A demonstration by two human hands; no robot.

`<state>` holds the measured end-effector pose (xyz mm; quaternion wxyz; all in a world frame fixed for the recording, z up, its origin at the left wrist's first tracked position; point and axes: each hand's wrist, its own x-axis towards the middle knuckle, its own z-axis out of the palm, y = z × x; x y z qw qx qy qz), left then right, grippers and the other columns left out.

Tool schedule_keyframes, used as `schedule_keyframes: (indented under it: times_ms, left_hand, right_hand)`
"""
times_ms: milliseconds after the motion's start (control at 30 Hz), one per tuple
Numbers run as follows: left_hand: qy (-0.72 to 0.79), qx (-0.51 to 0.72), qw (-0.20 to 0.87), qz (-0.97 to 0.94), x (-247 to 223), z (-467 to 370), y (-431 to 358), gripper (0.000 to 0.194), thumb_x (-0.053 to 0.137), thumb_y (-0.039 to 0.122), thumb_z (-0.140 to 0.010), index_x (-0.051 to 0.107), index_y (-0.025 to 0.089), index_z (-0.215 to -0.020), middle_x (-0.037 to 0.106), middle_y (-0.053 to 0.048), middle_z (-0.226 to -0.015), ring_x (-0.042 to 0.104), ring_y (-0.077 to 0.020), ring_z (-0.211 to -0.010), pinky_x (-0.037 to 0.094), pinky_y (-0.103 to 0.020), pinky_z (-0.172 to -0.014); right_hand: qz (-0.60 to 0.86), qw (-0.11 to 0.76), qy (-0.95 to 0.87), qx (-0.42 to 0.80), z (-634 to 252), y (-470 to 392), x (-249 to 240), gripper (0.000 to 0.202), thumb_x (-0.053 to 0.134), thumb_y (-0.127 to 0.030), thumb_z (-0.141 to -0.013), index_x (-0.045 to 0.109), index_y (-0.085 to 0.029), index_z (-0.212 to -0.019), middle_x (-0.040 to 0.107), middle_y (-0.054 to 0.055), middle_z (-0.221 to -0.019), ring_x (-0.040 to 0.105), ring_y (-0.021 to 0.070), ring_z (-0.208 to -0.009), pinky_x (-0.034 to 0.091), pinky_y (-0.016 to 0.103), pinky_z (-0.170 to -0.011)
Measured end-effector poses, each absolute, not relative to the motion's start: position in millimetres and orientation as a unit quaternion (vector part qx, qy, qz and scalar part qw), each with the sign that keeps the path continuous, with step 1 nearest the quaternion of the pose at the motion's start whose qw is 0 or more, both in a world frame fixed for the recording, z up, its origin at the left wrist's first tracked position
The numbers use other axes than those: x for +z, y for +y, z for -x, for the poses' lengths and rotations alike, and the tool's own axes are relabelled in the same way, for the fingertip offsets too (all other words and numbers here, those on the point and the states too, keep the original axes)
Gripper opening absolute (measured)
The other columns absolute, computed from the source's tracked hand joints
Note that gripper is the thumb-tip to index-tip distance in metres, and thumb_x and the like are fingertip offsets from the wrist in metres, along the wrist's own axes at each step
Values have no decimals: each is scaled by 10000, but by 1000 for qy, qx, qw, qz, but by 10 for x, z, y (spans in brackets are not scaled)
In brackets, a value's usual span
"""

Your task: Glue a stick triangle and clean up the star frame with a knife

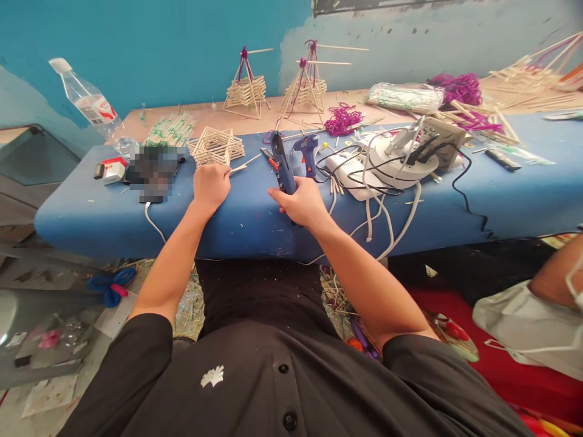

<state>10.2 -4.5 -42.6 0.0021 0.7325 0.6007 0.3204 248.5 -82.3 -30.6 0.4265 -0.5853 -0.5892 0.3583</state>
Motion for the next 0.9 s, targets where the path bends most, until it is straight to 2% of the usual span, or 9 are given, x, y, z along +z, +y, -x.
schedule_keyframes:
  times_ms: [100, 167, 233, 333, 467, 600, 733, 900]
  left_hand:
    - [519, 494, 143, -683, -451, -177, -116, 110, 796, 286, -829, 883, 221, -843, 835, -81, -824, 766, -289, -843, 582, -422, -861]
    - [444, 576, 281, -626, -444, -263, -179, 167, 880, 373, -774, 875, 211, -814, 810, -48, -766, 736, -225, -734, 599, -374, -774]
    - [380, 600, 394, -583, -416, -350, -224, 278, 968, 445, -698, 875, 209, -811, 812, -36, -773, 737, -191, -708, 625, -354, -767]
    - [330, 595, 482, -552, -365, -445, -236, 419, 1054, 513, -594, 883, 215, -832, 831, -37, -806, 764, -172, -723, 656, -341, -796]
    - [320, 585, 512, -542, -351, -486, -183, 492, 1083, 558, -547, 882, 215, -838, 837, -37, -811, 775, -159, -732, 660, -311, -786]
    - [321, 569, 526, -545, -399, -468, -118, 497, 1098, 525, -538, 874, 219, -859, 833, -23, -825, 793, -164, -766, 649, -290, -769]
    - [320, 565, 532, -543, -447, -454, -74, 543, 1093, 541, -529, 870, 231, -915, 842, -23, -868, 810, -189, -801, 663, -318, -781]
    - [323, 576, 520, -542, -482, -492, -62, 567, 1080, 573, -539, 863, 233, -938, 863, -36, -942, 819, -212, -866, 680, -359, -842]
  right_hand:
    - [563, 474, -564, 375, -2430, -759, -296, 219, 748, -372, -826, 598, -227, -759, 578, -34, -624, 576, 152, -578, 442, 307, -575]
    - [538, 515, -547, 383, -2385, -676, -235, 186, 736, -357, -846, 616, -221, -801, 571, -46, -653, 557, 127, -581, 459, 293, -587]
    - [494, 564, -531, 395, -2338, -561, -139, 185, 768, -352, -849, 651, -209, -840, 592, -45, -687, 545, 109, -581, 476, 283, -594]
    - [421, 613, -532, 404, -2268, -370, 23, 171, 825, -293, -835, 689, -195, -869, 638, -35, -736, 558, 91, -589, 477, 269, -584]
    - [386, 603, -578, 391, -2186, -173, 150, 133, 796, -193, -873, 666, -203, -845, 596, -55, -691, 559, 84, -579, 480, 260, -581]
    - [388, 582, -614, 366, -2138, -70, 124, 102, 777, -169, -883, 679, -196, -878, 613, -42, -730, 600, 100, -629, 554, 276, -648]
    - [404, 575, -633, 324, -2118, -56, 54, 136, 784, -172, -845, 682, -220, -922, 684, -20, -835, 668, 141, -772, 646, 311, -762]
    - [446, 557, -649, 263, -2091, -143, 24, 167, 760, -127, -807, 634, -237, -815, 684, -13, -828, 657, 165, -816, 661, 356, -867]
